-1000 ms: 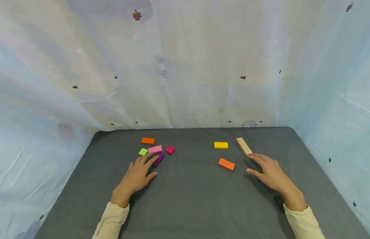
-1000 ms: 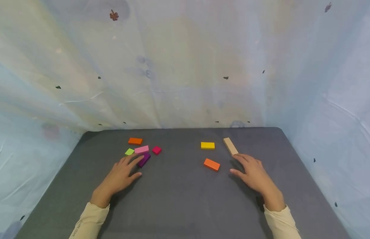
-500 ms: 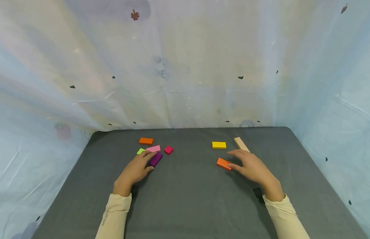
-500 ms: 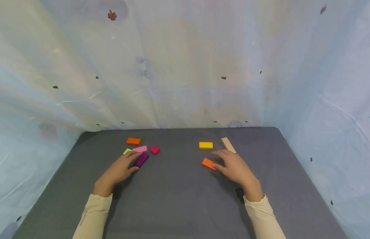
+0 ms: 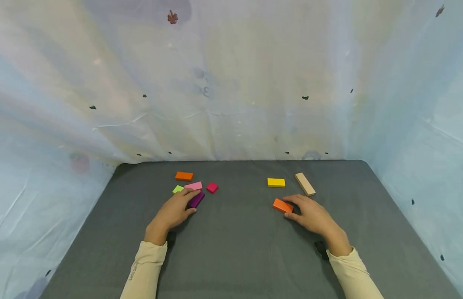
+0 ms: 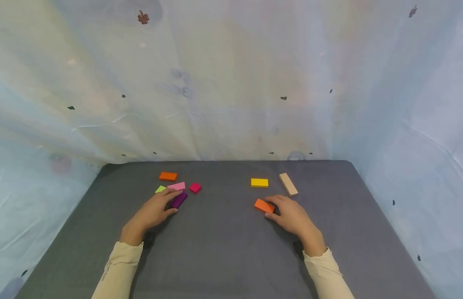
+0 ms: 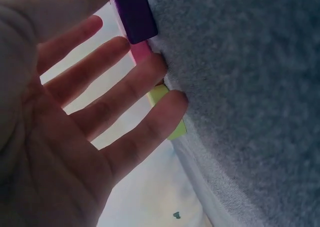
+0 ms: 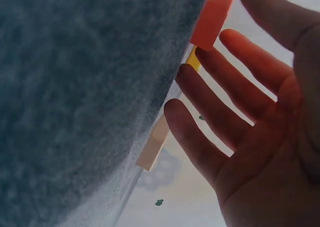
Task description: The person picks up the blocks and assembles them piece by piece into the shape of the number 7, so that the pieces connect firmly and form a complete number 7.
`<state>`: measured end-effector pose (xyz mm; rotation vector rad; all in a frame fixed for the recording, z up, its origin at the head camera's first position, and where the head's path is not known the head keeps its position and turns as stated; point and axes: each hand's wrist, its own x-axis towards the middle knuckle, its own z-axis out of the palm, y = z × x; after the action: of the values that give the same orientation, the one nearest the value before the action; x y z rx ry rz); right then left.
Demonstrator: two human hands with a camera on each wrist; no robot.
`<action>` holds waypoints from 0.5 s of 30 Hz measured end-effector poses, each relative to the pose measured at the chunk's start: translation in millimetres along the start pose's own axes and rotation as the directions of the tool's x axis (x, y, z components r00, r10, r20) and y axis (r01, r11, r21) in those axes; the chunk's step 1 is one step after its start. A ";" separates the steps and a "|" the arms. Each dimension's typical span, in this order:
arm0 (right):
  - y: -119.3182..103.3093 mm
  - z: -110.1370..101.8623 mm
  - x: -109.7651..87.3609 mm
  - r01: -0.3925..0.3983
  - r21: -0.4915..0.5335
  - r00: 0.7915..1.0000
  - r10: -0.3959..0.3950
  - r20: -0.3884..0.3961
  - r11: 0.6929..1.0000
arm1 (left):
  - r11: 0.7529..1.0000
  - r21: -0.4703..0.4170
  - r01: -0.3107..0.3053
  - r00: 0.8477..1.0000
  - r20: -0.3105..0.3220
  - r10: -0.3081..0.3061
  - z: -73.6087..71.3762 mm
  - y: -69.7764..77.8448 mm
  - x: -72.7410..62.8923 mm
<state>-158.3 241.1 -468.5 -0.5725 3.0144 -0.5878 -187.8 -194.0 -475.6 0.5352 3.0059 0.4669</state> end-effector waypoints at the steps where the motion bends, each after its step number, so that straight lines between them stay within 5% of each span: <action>1: -0.2 1.2 -0.6 -0.001 0.001 1.000 0.001 0.003 1.000 | 1.000 0.010 0.002 1.000 0.006 -0.002 0.4 0.5 -0.2; 15: -4.1 1.5 2.5 -0.006 -0.052 0.999 0.007 0.035 0.999 | 0.998 -0.040 0.047 0.999 0.006 -0.047 3.5 5.9 1.4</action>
<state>-159.0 236.1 -468.3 -0.5688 3.0051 -0.4959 -186.8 -187.2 -477.1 0.4614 2.9893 0.5208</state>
